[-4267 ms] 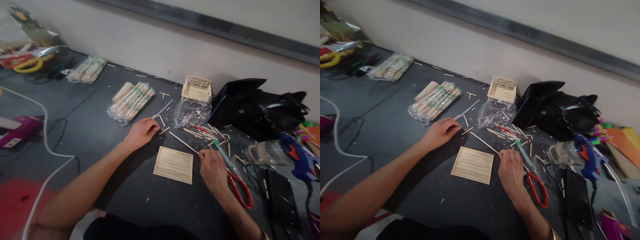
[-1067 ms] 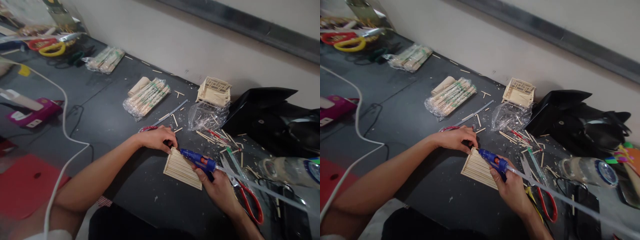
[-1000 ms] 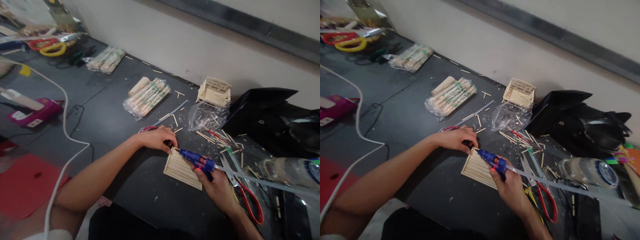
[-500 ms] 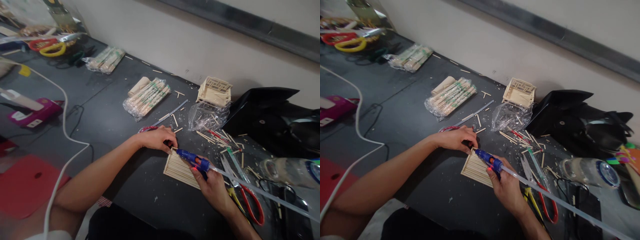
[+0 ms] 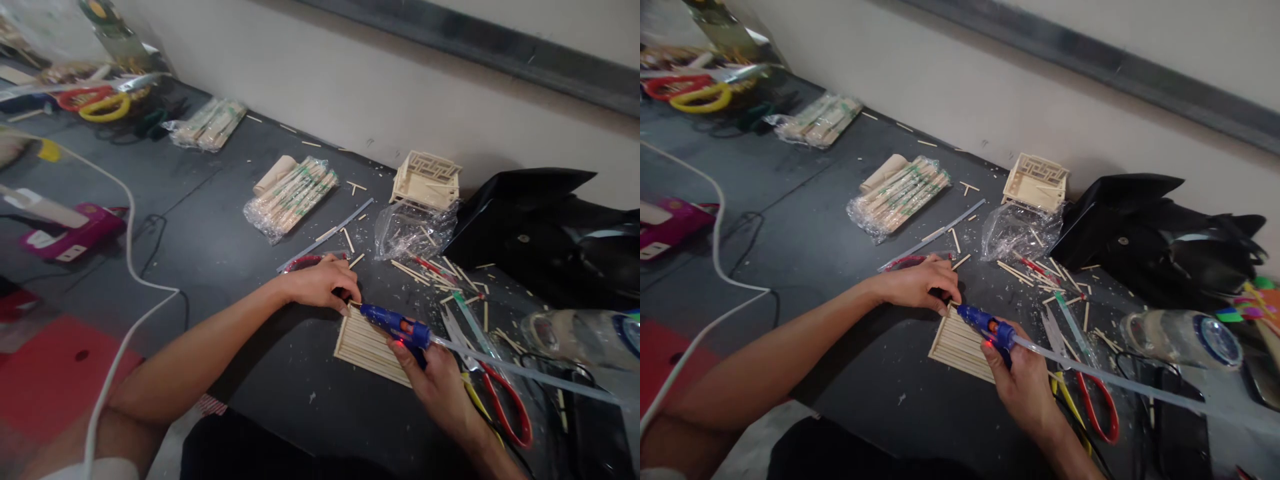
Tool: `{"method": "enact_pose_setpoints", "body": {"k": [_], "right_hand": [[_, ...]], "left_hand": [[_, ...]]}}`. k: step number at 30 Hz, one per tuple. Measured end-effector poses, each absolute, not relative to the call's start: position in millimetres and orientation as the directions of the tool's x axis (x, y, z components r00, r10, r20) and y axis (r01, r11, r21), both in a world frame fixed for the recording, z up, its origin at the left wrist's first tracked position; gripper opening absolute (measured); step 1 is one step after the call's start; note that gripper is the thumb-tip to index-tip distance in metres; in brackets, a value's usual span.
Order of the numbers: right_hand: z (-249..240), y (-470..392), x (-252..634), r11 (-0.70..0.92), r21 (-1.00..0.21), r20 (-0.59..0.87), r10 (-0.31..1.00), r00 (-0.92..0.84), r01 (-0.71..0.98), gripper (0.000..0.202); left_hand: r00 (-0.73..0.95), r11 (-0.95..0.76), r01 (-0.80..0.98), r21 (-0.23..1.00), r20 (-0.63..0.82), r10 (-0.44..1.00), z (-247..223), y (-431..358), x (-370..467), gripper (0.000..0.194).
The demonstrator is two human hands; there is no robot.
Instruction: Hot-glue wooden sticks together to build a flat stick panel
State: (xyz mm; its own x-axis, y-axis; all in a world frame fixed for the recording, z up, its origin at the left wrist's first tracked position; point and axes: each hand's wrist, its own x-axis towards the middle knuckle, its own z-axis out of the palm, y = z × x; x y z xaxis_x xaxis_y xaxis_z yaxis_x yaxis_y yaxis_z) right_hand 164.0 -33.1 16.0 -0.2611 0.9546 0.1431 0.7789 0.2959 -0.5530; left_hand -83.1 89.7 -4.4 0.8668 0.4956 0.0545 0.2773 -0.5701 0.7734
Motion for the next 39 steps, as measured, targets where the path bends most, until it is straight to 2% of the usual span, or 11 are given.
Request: {"method": "enact_pose_setpoints", "body": {"k": [15, 20, 39], "right_hand": [[8.3, -40.0, 167.6, 0.374, -0.493, 0.263, 0.925, -0.276, 0.785, 0.030], [7.7, -41.1, 168.4, 0.362, -0.492, 0.236, 0.931, -0.279, 0.792, 0.028], [10.0, -39.5, 165.8, 0.400, -0.457, 0.299, 0.910, -0.286, 0.795, 0.030]], "left_hand": [[0.883, -0.590, 0.281, 0.757, 0.036, 0.467, -4.9, 88.8, -77.7, 0.013], [0.888, -0.603, 0.276, 0.749, 0.042, 0.459, -5.3, 89.1, -77.9, 0.011], [0.888, -0.596, 0.266, 0.757, 0.047, 0.457, -5.9, 89.3, -78.4, 0.016]]}}
